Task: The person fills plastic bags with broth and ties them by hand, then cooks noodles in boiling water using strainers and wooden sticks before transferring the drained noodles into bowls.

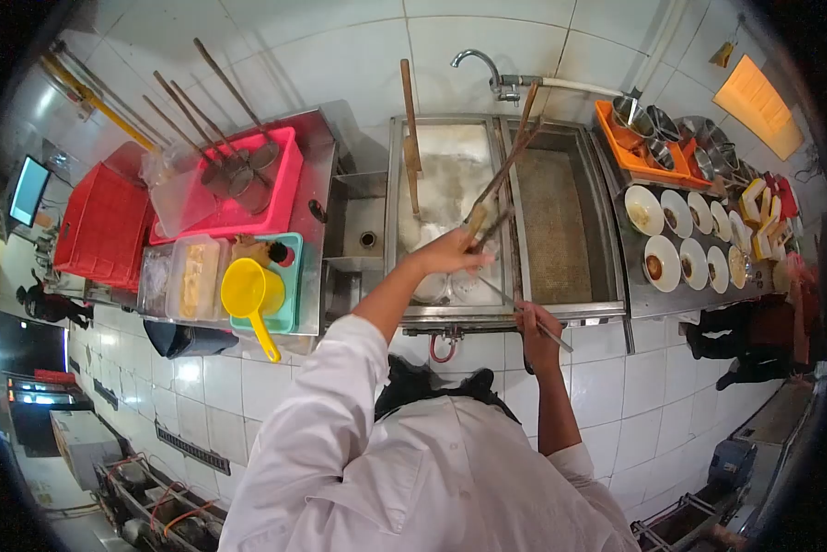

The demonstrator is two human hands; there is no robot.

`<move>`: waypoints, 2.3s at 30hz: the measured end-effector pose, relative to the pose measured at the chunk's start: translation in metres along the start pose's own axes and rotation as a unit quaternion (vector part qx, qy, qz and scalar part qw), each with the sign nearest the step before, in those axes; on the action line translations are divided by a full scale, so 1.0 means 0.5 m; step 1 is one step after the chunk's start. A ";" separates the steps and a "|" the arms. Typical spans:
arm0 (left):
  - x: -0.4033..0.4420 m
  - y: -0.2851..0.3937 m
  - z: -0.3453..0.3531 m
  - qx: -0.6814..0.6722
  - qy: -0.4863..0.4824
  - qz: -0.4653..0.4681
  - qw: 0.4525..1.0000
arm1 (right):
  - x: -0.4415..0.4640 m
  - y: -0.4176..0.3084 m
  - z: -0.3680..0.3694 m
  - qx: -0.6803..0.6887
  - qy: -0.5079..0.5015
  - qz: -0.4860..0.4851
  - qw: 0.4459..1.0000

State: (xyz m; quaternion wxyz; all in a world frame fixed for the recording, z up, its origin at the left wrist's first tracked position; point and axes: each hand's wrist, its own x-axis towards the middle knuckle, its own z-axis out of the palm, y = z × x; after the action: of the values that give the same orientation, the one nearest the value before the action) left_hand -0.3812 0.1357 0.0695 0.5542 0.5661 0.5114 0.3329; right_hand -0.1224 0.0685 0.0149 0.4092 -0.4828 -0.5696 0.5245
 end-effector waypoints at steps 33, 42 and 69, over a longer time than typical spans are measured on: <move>-0.150 0.069 0.096 0.092 0.071 0.297 0.948 | -0.084 -0.152 -0.037 -0.156 -0.037 -0.106 0.981; -0.091 0.031 0.089 0.054 0.183 0.113 0.975 | 0.000 0.048 0.058 0.030 0.015 0.046 0.998; -0.062 0.249 -0.092 0.122 0.162 0.053 0.978 | -0.052 0.092 -0.090 0.441 0.093 0.185 0.873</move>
State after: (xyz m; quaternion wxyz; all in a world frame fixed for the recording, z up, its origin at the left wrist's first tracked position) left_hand -0.4064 0.1365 0.2036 0.3720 0.5945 0.6006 0.3840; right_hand -0.0678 0.0517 -0.0243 0.5264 -0.3953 -0.1383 0.7399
